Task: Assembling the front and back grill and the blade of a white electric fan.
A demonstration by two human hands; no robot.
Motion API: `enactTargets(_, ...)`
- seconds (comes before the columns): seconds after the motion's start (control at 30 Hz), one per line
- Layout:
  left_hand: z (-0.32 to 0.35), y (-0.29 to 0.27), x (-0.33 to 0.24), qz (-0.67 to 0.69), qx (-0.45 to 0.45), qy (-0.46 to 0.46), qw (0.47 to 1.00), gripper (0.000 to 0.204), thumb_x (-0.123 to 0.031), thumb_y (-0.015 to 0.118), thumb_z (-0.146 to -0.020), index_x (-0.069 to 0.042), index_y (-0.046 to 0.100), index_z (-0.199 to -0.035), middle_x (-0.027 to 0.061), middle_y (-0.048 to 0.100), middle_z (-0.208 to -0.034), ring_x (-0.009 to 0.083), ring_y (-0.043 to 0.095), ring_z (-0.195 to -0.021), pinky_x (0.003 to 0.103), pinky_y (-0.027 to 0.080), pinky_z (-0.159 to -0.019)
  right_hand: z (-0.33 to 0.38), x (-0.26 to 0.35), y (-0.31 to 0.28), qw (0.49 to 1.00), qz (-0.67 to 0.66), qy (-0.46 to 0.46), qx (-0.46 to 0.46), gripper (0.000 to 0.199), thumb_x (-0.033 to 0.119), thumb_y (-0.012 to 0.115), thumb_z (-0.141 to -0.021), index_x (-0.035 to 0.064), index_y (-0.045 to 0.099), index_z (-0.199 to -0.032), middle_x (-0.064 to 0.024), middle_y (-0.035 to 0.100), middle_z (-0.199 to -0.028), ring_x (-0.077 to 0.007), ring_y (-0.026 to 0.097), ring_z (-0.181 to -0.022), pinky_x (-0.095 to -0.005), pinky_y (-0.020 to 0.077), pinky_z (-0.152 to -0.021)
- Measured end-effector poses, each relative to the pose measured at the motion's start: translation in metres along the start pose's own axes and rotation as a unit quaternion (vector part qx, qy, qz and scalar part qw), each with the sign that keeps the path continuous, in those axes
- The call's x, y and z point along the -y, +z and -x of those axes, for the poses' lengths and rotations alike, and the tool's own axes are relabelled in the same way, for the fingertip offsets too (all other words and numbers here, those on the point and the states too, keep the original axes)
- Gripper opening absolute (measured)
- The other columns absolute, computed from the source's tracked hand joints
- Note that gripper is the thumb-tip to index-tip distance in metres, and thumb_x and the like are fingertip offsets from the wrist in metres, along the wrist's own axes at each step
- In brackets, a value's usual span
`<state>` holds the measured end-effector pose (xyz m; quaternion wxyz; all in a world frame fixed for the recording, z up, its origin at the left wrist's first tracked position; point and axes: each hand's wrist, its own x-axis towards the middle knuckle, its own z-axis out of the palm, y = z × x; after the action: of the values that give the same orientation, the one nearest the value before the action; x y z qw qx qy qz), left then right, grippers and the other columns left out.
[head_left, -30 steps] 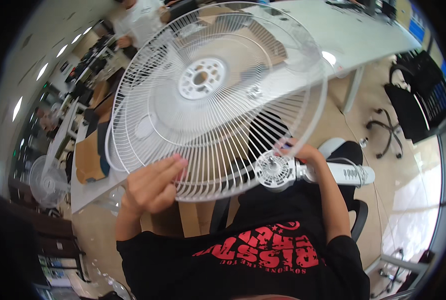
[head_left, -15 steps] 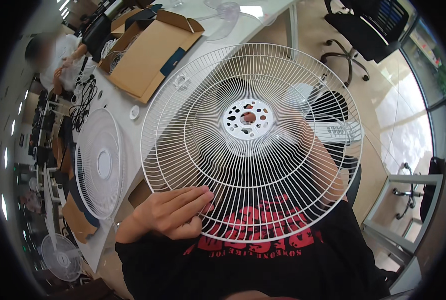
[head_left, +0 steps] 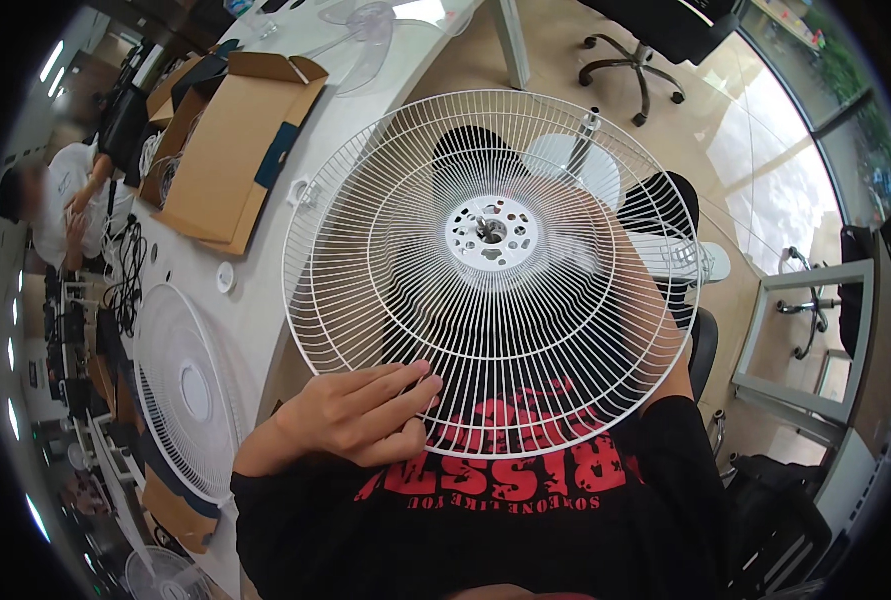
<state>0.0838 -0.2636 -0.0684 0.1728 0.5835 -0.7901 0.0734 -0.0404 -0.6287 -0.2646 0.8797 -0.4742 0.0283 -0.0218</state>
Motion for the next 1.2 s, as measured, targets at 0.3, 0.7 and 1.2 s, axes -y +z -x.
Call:
enactTargets(0.3,-0.01,0.024,0.032,0.012,0.008,0.053,0.999,0.019,-0.014,0.066,-0.085,-0.014,0.048,-0.079,0.0121,0.072,-0.11,0.0263,0.073,-0.101,0.032,0.062,-0.086,0.013,0.017,-0.029,0.998,-0.03,-0.028,-0.055,0.065,0.048,0.052,-0.105,0.0024,0.046,-0.15,-0.0244,0.061,-0.136,-0.0165,0.066,-0.081,-0.0272,0.0599,-0.073)
enactTargets(0.7,-0.007,0.056,0.041,0.074,-0.064,0.036,0.995,0.025,-0.004,0.064,-0.079,-0.014,0.042,-0.071,0.0071,0.077,-0.107,0.022,0.076,-0.097,0.027,0.063,-0.072,0.02,0.036,-0.062,0.993,-0.063,-0.038,-0.093,0.066,0.049,0.051,-0.105,0.0024,0.045,-0.151,-0.0253,0.06,-0.136,-0.0158,0.066,-0.08,-0.0258,0.0599,-0.071)
enactTargets(1.2,0.018,0.064,0.035,0.138,0.024,0.017,0.99,0.02,-0.024,0.072,-0.084,-0.014,0.056,-0.08,0.008,0.071,-0.121,0.0261,0.071,-0.113,0.032,0.062,-0.083,-0.027,0.07,-0.076,0.995,-0.084,0.002,-0.045,0.066,0.049,0.05,-0.105,0.0023,0.045,-0.151,-0.0265,0.06,-0.137,-0.0149,0.066,-0.079,-0.0241,0.0598,-0.068)
